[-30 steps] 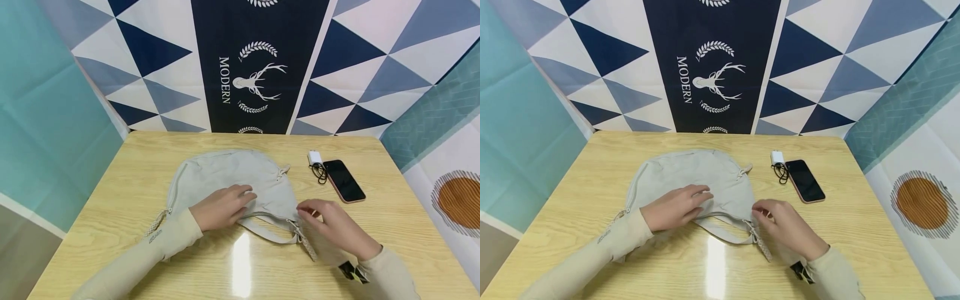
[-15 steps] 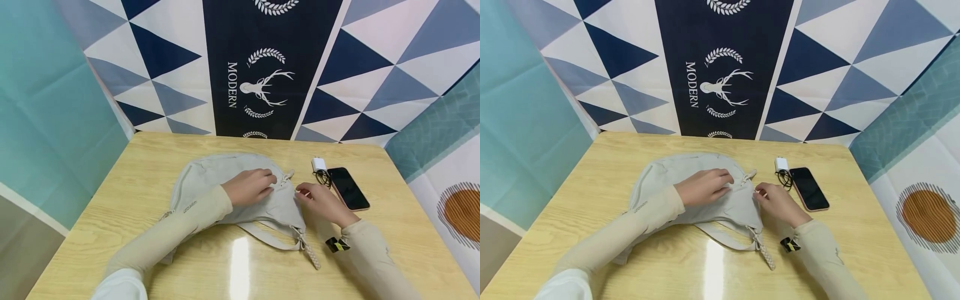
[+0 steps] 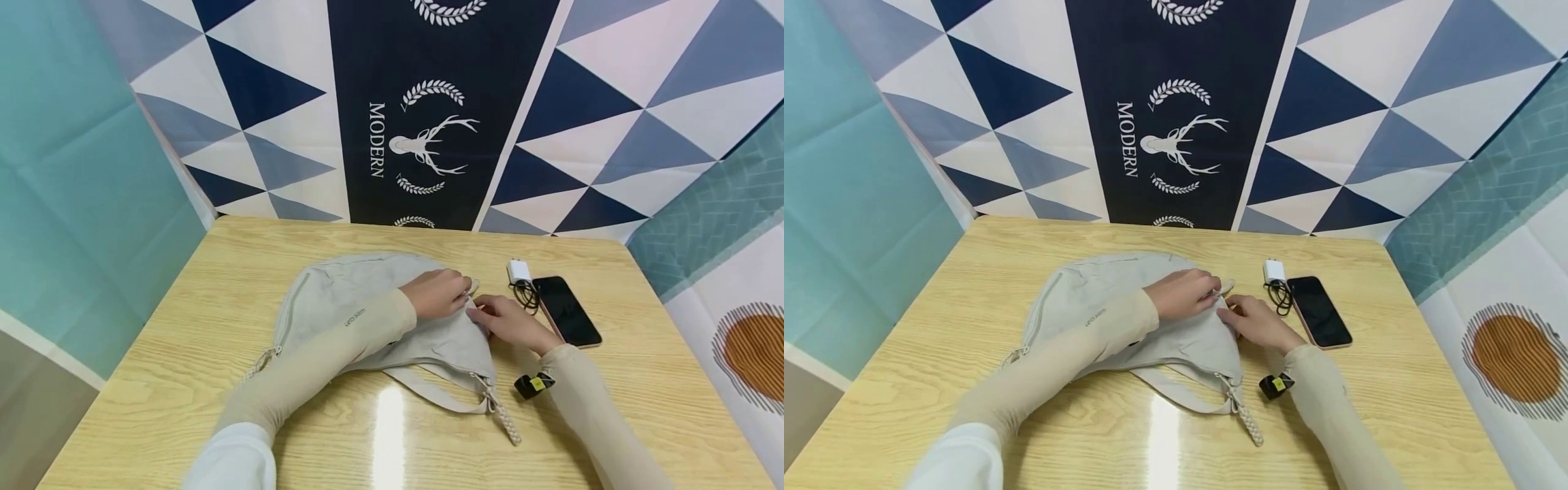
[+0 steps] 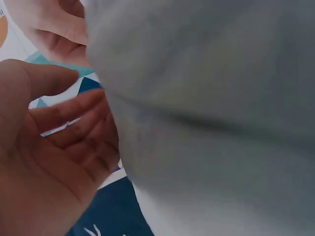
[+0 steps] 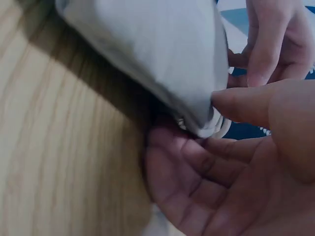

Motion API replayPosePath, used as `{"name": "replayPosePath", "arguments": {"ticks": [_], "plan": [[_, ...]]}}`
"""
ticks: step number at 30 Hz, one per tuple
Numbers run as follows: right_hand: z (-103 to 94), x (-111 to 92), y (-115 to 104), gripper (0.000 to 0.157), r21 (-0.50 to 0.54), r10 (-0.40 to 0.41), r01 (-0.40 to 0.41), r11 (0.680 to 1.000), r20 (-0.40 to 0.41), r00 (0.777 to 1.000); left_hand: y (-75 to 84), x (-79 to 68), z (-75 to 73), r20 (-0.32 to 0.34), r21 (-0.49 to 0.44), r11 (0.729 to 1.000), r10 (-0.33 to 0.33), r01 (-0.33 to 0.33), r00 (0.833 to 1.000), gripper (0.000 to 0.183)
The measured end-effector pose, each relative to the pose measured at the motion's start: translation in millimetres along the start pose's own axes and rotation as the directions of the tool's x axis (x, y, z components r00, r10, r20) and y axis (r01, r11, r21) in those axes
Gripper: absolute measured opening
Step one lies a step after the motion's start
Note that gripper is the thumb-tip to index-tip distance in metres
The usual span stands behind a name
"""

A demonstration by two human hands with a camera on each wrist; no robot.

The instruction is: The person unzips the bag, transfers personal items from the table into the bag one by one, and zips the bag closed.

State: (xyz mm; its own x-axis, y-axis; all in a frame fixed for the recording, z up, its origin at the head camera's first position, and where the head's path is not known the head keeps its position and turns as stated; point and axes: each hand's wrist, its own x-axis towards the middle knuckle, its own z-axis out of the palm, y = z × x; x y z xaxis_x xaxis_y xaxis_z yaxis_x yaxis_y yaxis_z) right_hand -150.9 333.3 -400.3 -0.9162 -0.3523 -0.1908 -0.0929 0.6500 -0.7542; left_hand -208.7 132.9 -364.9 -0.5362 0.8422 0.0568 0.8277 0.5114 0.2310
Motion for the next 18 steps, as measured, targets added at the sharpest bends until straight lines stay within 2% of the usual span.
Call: {"name": "replayPosePath", "arguments": {"ticks": [3,6,8,12,15,18], "plan": [[-1.1,5,5,0.036,0.045,-0.001,0.0,0.999,0.021,1.0,1.6,9.8,3.3,0.039,-0.018,0.996,-0.092,0.092,0.995,0.017],[-2.5,7,8,0.033,0.057,-0.009,0.008,0.998,0.02,1.0,5.7,18.9,4.4,0.074,-0.038,0.983,-0.179,0.182,0.981,0.02],[-3.6,7,8,0.031,0.063,-0.014,0.013,0.998,0.02,1.0,8.2,23.9,4.3,0.088,-0.031,0.976,-0.211,0.215,0.973,0.02],[-4.8,6,8,0.028,0.082,-0.009,0.007,0.997,0.024,1.0,10.3,29.2,4.3,0.102,-0.003,0.979,-0.205,0.206,0.974,0.014],[-3.6,6,8,0.026,0.089,-0.005,0.003,0.996,0.019,1.0,9.3,27.3,4.4,0.108,-0.012,0.981,-0.19,0.192,0.976,0.009],[-0.4,6,8,0.027,0.021,-0.025,0.026,0.999,-0.017,1.0,7.0,22.0,3.5,0.083,-0.038,0.982,-0.183,0.187,0.98,0.009]]}}
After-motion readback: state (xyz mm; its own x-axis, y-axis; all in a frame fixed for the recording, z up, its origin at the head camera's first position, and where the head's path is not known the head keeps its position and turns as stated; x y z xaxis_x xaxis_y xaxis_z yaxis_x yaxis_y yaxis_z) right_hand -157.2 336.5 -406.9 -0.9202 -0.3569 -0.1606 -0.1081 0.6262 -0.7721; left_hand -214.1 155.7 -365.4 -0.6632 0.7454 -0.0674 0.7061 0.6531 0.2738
